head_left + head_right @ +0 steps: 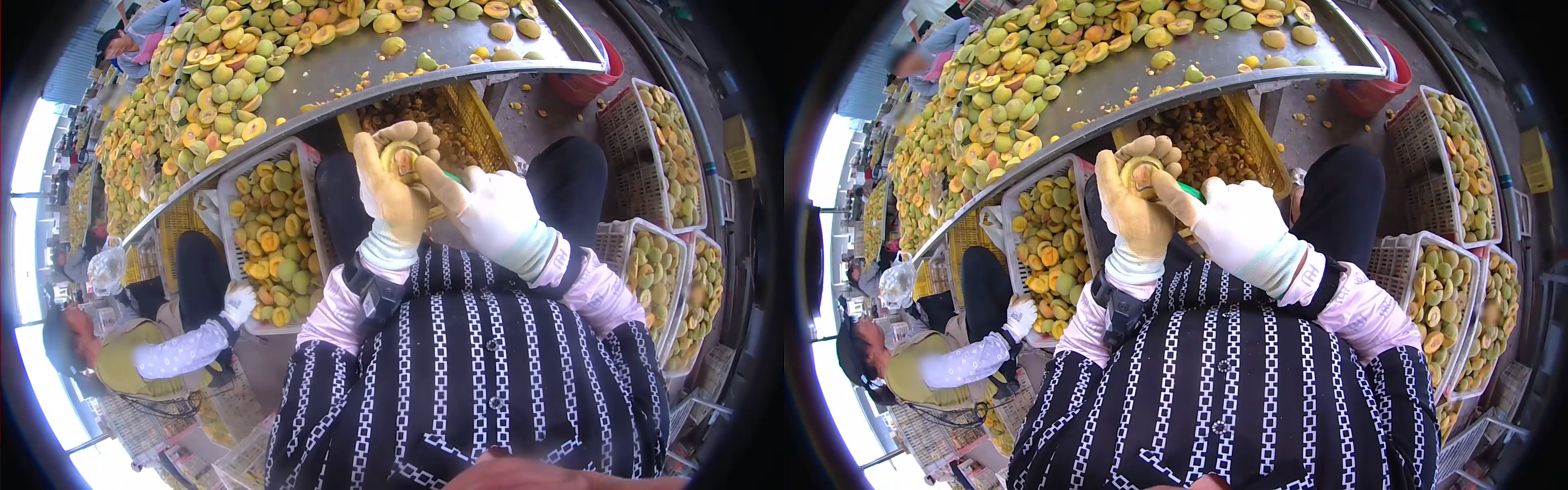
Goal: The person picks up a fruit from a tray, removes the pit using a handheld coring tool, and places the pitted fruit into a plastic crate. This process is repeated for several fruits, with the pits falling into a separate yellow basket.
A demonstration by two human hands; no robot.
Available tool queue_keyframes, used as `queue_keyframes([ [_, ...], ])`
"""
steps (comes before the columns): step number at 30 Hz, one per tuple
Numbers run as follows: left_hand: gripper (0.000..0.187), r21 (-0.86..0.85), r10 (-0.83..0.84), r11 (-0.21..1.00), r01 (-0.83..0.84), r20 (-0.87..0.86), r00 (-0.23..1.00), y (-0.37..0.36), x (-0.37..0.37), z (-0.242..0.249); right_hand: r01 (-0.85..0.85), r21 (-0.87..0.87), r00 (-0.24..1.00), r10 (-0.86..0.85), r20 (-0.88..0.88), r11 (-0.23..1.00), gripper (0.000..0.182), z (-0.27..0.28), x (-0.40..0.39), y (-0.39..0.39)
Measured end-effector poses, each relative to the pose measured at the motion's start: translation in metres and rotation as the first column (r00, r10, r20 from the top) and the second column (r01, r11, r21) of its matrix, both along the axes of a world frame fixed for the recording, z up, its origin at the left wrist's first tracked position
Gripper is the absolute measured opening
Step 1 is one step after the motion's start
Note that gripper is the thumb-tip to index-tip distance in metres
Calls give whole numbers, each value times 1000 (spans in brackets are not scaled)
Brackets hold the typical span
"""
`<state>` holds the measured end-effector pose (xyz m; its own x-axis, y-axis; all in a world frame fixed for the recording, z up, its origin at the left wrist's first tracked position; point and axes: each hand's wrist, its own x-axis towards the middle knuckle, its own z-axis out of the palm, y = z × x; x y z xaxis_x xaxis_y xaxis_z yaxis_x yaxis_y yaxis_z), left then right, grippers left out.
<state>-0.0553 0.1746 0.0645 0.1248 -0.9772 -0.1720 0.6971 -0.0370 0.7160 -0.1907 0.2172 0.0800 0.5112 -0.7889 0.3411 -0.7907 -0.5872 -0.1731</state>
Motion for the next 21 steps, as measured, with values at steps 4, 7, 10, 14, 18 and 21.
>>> queue_keyframes([
  [4,46,84,-42,996,37,63,997,1,3,0,21,98,998,-15,-66,995,71,1,9,6],
  [7,47,87,-87,993,80,89,992,0,9,2,6,126,998,1,-61,992,72,3,11,8],
  [10,49,82,-204,977,197,96,974,-5,20,-4,-13,130,997,23,-75,991,73,0,11,8],
  [14,51,73,-257,966,249,136,957,-8,25,-9,-17,182,998,28,-58,983,74,-1,16,9],
  [18,53,-32,-126,989,141,293,948,-6,26,-17,-50,258,998,36,58,965,72,-4,22,9],
  [21,54,-13,-86,996,93,265,960,-2,26,-15,-88,300,977,23,212,950,68,-12,26,11],
])
